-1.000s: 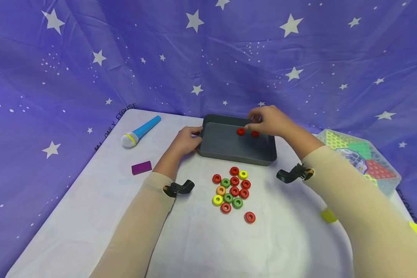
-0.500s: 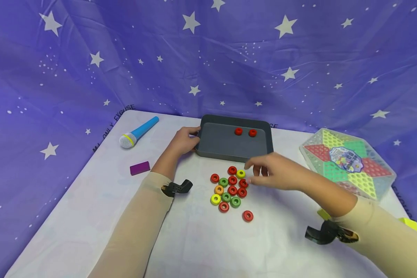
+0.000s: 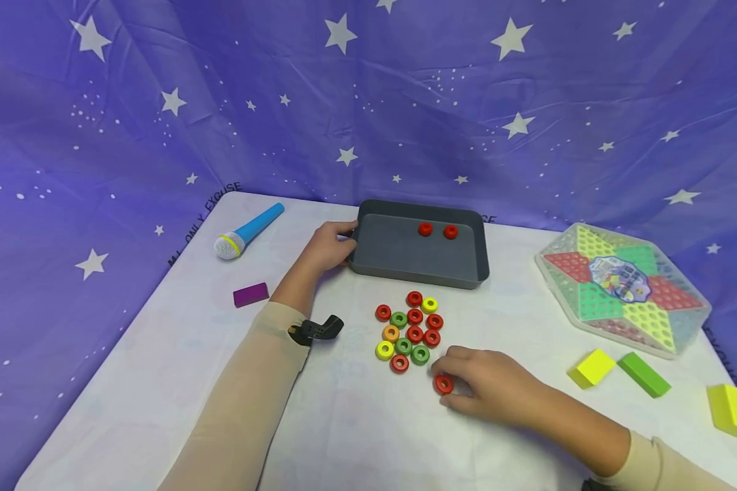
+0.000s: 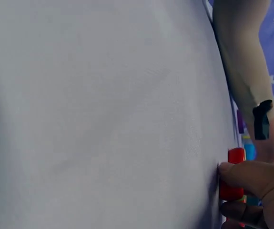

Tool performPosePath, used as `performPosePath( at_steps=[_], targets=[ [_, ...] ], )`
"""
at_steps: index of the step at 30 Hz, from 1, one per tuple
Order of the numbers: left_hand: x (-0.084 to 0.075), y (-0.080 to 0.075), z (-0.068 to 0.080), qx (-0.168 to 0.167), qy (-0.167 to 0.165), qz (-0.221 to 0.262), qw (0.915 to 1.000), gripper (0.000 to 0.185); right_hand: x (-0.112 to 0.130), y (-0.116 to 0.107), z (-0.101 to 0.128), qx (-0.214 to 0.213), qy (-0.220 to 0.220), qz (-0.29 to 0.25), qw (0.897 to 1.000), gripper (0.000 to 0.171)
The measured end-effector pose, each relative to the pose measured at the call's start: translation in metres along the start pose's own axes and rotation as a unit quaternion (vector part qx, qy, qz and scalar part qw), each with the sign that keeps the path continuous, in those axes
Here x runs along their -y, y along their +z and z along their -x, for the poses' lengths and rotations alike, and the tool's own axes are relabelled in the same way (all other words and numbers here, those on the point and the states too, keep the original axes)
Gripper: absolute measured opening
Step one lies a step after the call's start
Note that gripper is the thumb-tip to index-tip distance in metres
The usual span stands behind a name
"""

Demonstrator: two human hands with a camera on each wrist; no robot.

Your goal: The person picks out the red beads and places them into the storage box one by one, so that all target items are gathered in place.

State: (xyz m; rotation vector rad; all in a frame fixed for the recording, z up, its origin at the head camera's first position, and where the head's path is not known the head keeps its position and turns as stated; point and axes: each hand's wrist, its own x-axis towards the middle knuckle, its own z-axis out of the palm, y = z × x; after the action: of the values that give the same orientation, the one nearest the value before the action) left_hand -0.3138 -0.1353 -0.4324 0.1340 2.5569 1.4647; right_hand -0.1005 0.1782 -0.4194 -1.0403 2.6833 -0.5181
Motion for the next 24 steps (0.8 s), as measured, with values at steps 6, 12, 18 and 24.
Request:
performPosePath(
  at_steps=[6, 12, 18, 24],
  targets=[
    [0.002, -0.002, -0.001, -0.002, 0.0, 0.007, 1.0, 0.06, -0.008, -0.019, -0.003, -0.006, -0.008, -0.016, 1.0, 0.028],
    [0.001, -0.003, 0.001, 0.001, 0.001, 0.004, 1.0, 0.059, -0.031, -0.069, -0.019, 0.006, -0.05, -0.035, 0.998, 0.036],
    [-0.002, -0.001, 0.001, 0.007, 0.005, 0.005, 1.0, 0.058, -0.049, -0.125, -0.053, 0.024, -0.043, -0.024, 0.998, 0.038],
    [-0.001, -0.002, 0.001, 0.002, -0.001, -0.006, 1.0, 0.057, -0.063, -0.157, -0.103, 0.016, -0.034, -0.005, 0.999, 0.032]
  ],
)
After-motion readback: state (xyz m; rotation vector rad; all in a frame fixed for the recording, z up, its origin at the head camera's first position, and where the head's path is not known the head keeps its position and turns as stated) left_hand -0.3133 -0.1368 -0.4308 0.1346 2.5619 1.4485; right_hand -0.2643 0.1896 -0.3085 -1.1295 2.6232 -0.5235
